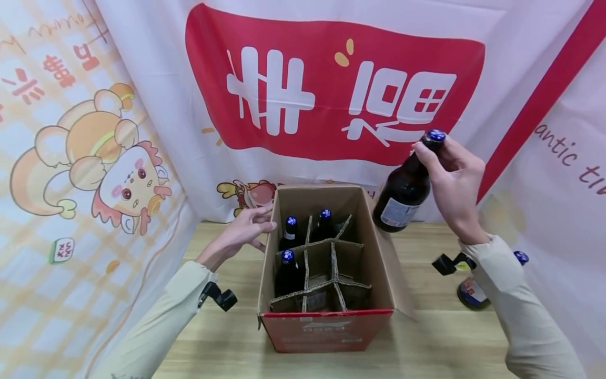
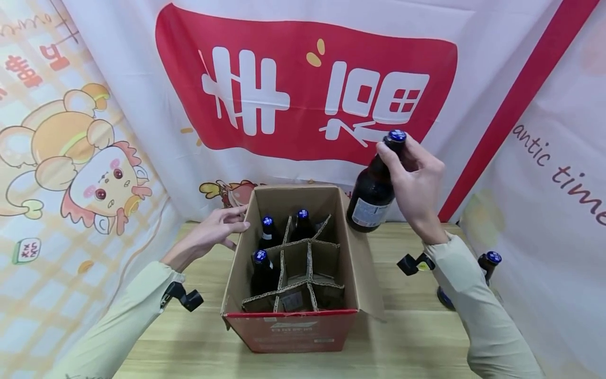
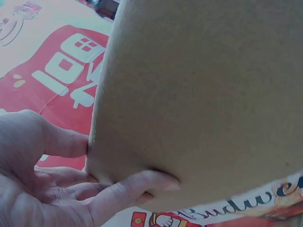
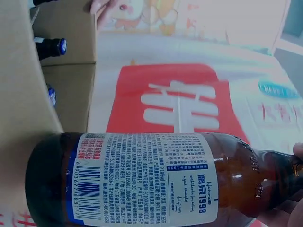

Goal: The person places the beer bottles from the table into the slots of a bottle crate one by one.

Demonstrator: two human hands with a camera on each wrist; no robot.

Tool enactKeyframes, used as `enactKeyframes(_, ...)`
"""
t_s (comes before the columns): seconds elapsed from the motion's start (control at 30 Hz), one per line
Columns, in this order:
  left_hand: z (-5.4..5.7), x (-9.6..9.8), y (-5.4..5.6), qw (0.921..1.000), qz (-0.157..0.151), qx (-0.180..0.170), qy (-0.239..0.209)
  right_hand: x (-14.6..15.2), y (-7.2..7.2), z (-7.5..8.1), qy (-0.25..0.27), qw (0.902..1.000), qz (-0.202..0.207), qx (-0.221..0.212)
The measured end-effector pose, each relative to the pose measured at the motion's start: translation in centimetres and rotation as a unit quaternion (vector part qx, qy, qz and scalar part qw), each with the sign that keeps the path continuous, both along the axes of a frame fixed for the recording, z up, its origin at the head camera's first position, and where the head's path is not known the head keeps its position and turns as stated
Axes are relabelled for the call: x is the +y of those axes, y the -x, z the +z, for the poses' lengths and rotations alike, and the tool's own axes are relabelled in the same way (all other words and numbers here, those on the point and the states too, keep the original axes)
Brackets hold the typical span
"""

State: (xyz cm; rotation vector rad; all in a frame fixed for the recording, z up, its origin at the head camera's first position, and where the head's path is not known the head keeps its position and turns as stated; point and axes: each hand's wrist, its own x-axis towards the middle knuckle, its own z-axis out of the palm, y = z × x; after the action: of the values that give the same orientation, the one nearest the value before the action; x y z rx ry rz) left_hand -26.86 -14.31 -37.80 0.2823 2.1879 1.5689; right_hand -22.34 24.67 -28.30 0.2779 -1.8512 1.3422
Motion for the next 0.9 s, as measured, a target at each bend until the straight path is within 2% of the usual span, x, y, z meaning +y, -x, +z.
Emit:
enactKeyframes(0.1,0.0,0.4,0.1,1.0,0.003,0.001,-0.001,-0.9,-0.2,0.7,-0.014,0.9998,-0.001,0.017)
enactKeyframes(0.23,0.1,1.1,0.4,1.0,0.004,0.003,0.004,-1.4,-0.4,1.3,-0.001,0.9996,-0.006,0.026)
enactKeyframes(0.3,0.2,1.4,0.6,0.9999,0.0,0.002,0.01,-1.7,-0.5,1.4,0.0,0.9997,0.005,0.024)
enactKeyframes(0.53,0.4,2.3,1.2,0.9989,-0.02,0.011,0.041,-4.2,-0.4,0.4,-0.059,0.9948,0.075,-0.037)
enactKeyframes(0.7,0.6,2.1,1.2,0.9981,-0.028,0.021,0.051,-6.2,0.1,-0.7,-0.111,0.9823,0.131,-0.076)
enactKeyframes(0.9,0.7,1.9,1.2,0.9958,-0.048,0.051,0.06,-8.2,0.3,-1.7,-0.195,0.9566,0.169,-0.135)
